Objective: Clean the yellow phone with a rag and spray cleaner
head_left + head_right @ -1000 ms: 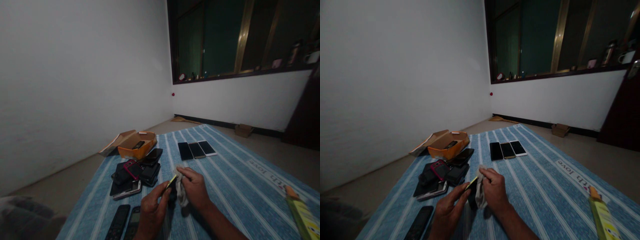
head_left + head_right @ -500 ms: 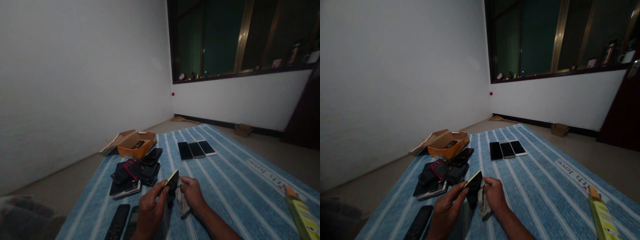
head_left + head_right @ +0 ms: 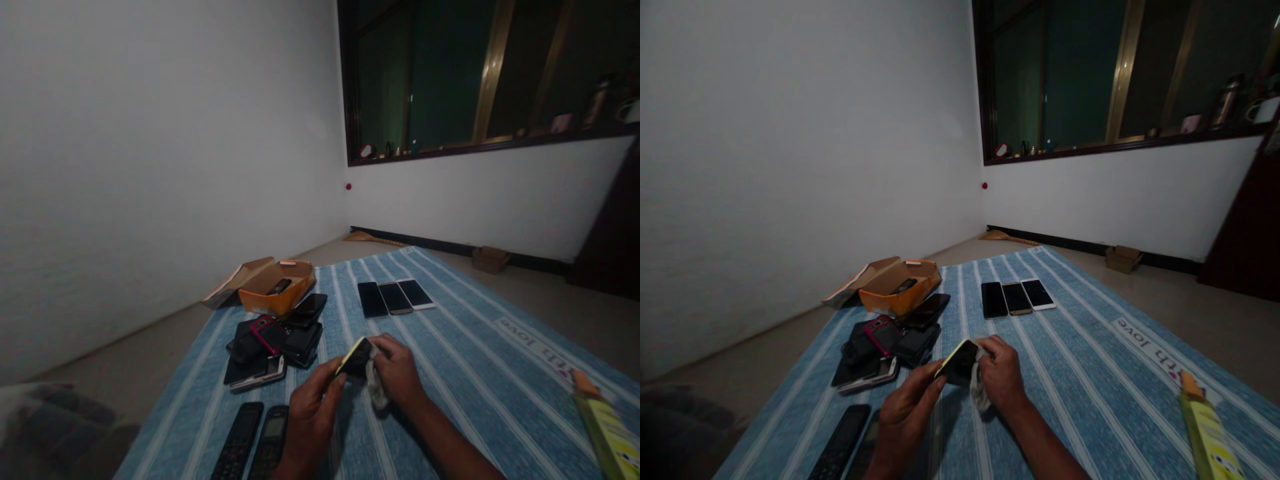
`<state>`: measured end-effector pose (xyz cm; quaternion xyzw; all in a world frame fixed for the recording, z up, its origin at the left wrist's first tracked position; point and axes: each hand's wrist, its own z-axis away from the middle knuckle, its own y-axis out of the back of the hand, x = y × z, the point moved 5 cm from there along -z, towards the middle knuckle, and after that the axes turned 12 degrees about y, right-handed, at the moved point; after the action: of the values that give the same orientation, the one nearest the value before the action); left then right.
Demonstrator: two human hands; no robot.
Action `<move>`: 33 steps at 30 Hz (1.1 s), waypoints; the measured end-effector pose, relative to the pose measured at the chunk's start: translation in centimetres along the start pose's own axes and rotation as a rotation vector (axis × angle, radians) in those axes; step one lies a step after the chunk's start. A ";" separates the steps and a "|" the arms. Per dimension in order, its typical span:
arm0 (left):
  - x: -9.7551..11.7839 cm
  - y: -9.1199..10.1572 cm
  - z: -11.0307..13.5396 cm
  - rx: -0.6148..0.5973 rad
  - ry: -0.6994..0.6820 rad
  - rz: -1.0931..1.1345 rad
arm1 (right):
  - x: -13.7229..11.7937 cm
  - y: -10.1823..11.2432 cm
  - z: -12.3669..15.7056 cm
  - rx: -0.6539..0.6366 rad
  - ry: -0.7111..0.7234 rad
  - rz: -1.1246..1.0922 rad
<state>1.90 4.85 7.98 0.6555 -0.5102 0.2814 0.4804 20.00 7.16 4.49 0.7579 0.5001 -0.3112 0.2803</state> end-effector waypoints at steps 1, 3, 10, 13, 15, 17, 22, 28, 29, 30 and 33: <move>-0.4 -0.2 0.0 -0.009 0.029 0.020 | -0.1 0.3 -0.2 -0.001 0.062 0.051; -1.3 -0.7 0.1 -0.034 0.076 0.055 | -0.1 0.8 -0.3 -0.008 0.194 0.164; -3.9 -1.8 0.4 -0.091 0.232 0.060 | -0.6 0.6 0.7 -0.055 0.541 0.546; -4.8 -1.9 0.7 -0.116 0.282 0.023 | -1.0 0.0 1.1 -0.125 0.594 0.630; -5.2 -1.9 0.8 -0.136 0.312 -0.014 | -1.3 -0.3 1.4 -0.156 0.613 0.653; -5.4 -1.9 1.0 -0.148 0.330 -0.041 | -1.4 -0.6 1.7 -0.171 0.626 0.663; -4.7 -1.8 1.2 -0.179 0.322 0.013 | -1.4 -1.4 2.4 -0.185 0.656 0.680; -3.5 -1.5 0.9 -0.109 0.257 0.030 | -2.1 -2.0 2.9 -0.187 0.674 0.688; -3.5 -1.5 0.8 -0.099 0.248 0.029 | -2.4 -2.3 3.1 -0.191 0.685 0.678; -3.5 -1.5 0.7 -0.094 0.242 0.031 | -2.8 -2.7 3.3 -0.195 0.696 0.665; -3.8 -1.6 0.6 -0.080 0.233 0.039 | -3.5 -3.7 4.3 -0.182 0.728 0.638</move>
<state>2.13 5.82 3.93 0.5887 -0.4742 0.3445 0.5567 14.65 3.26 3.91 0.9053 0.3338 0.1202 0.2335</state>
